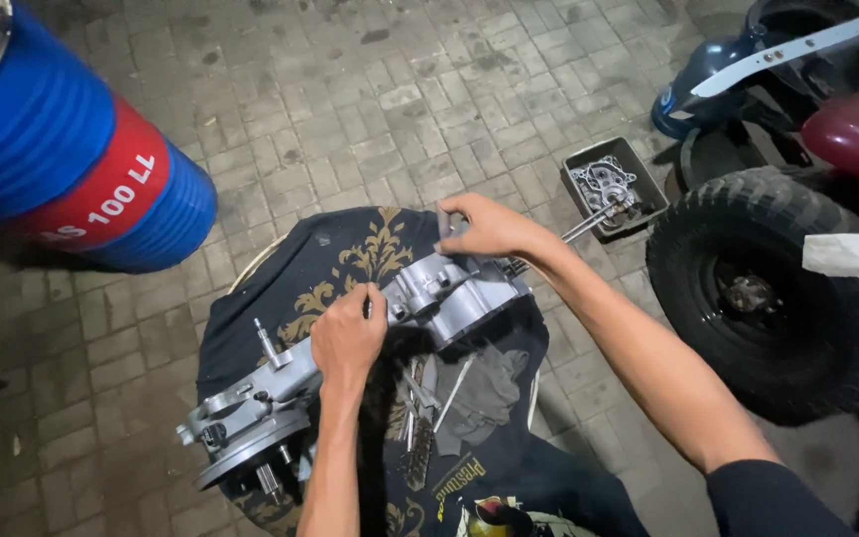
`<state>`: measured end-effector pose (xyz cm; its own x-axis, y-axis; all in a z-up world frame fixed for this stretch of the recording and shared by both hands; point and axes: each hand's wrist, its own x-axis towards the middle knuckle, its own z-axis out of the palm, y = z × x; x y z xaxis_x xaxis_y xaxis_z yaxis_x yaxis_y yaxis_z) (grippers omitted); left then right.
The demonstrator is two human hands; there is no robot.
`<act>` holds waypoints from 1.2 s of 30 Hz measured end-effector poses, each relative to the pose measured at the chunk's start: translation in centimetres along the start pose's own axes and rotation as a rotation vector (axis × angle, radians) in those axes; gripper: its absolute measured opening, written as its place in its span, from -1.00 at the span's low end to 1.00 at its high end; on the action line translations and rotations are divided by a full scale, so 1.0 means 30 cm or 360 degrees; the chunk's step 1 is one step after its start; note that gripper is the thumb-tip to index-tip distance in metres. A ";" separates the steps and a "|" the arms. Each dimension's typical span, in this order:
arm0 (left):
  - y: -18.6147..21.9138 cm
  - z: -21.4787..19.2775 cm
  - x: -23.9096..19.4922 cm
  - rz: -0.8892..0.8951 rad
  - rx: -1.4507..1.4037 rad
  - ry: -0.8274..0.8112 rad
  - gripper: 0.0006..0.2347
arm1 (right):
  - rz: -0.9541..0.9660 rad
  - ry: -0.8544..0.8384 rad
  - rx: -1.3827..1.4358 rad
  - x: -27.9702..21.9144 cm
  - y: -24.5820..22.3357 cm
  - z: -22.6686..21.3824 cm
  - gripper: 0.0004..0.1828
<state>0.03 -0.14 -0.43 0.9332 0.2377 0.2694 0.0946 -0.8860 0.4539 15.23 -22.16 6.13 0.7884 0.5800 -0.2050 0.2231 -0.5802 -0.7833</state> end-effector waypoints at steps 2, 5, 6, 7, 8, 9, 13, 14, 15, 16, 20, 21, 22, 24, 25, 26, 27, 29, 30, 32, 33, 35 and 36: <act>0.004 -0.008 0.002 0.0017 0.0005 0.0001 -0.70 | 0.0004 0.0087 -0.0003 0.038 0.042 0.033 -0.73; 0.018 -0.014 -0.009 0.0019 0.0000 -0.0008 -0.70 | -0.0079 0.0146 0.0073 0.019 0.081 0.041 -0.68; 0.019 -0.019 -0.001 0.0008 -0.0009 -0.0009 -0.70 | -0.0174 0.0123 0.0148 0.014 0.083 0.033 -0.62; 0.013 -0.018 0.004 0.0005 -0.0005 -0.0006 -0.70 | -0.0179 0.0121 0.0150 -0.007 0.061 0.034 -0.62; 0.005 -0.016 0.009 0.0012 0.0013 -0.0008 -0.70 | -0.0230 0.0147 0.0179 -0.027 0.041 0.036 -0.64; 0.006 -0.005 0.006 0.0013 0.0020 -0.0020 -0.70 | -0.0266 0.0168 0.0204 -0.056 0.029 0.035 -0.65; -0.001 -0.002 0.005 -0.0025 0.0021 -0.0038 -0.67 | -0.0151 0.0048 0.0365 -0.099 0.005 0.026 -0.67; -0.003 0.001 0.005 0.0001 0.0017 -0.0007 -0.69 | -0.0178 0.0038 0.0291 -0.092 -0.001 0.021 -0.70; -0.001 0.005 0.013 0.0038 0.0012 0.0019 -0.71 | -0.0202 0.0038 0.0220 -0.086 -0.005 0.011 -0.73; -0.009 0.008 -0.007 0.0033 0.0016 0.0009 -0.71 | -0.0196 0.0031 0.0228 -0.084 -0.001 0.025 -0.73; -0.015 0.015 0.002 0.0033 0.0027 0.0019 -0.71 | -0.0180 0.0091 0.0262 -0.074 -0.015 0.009 -0.77; -0.013 0.016 0.001 0.0027 0.0030 0.0011 -0.69 | -0.0181 0.0067 0.0250 -0.081 -0.017 0.005 -0.77; -0.014 0.015 0.002 0.0021 0.0031 0.0009 -0.69 | -0.0180 0.0060 0.0252 -0.090 -0.009 0.006 -0.77; -0.011 0.014 0.000 0.0021 0.0025 0.0013 -0.69 | -0.0097 -0.0073 0.0372 -0.110 0.005 0.000 -0.83; -0.013 0.020 -0.001 0.0008 0.0018 0.0017 -0.69 | -0.0096 -0.0084 0.0361 -0.109 -0.001 0.007 -0.83; -0.015 0.025 -0.004 0.0011 0.0020 0.0022 -0.68 | -0.0100 -0.0003 0.0352 -0.109 -0.008 0.013 -0.80; -0.019 0.026 -0.002 0.0019 0.0026 0.0032 -0.68 | -0.0110 0.0083 0.0344 -0.107 -0.017 0.020 -0.77; -0.012 0.018 -0.001 0.0004 0.0025 0.0035 -0.68 | -0.0126 0.0157 0.0374 -0.097 0.004 0.044 -0.79; -0.007 0.014 0.001 -0.0002 0.0027 0.0028 -0.68 | -0.0134 0.0239 0.0414 -0.095 0.017 0.056 -0.80; -0.003 0.014 0.003 -0.0005 0.0031 0.0024 -0.68 | -0.0170 0.0155 0.0386 -0.091 0.051 0.044 -0.76; -0.005 0.010 0.003 -0.0010 0.0038 0.0019 -0.68 | -0.0207 0.0067 0.0360 -0.087 0.065 0.042 -0.72; -0.003 0.009 0.000 -0.0004 0.0042 0.0020 -0.69 | -0.0160 0.0009 0.0343 -0.121 0.011 0.025 -0.77; 0.001 0.010 0.001 0.0001 0.0041 0.0019 -0.69 | -0.0109 -0.0049 0.0321 -0.137 -0.014 0.013 -0.82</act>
<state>0.16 -0.28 -0.66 0.9291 0.2419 0.2799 0.1033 -0.8961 0.4317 11.66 -24.07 7.07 0.7567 0.6333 -0.1626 0.1538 -0.4141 -0.8971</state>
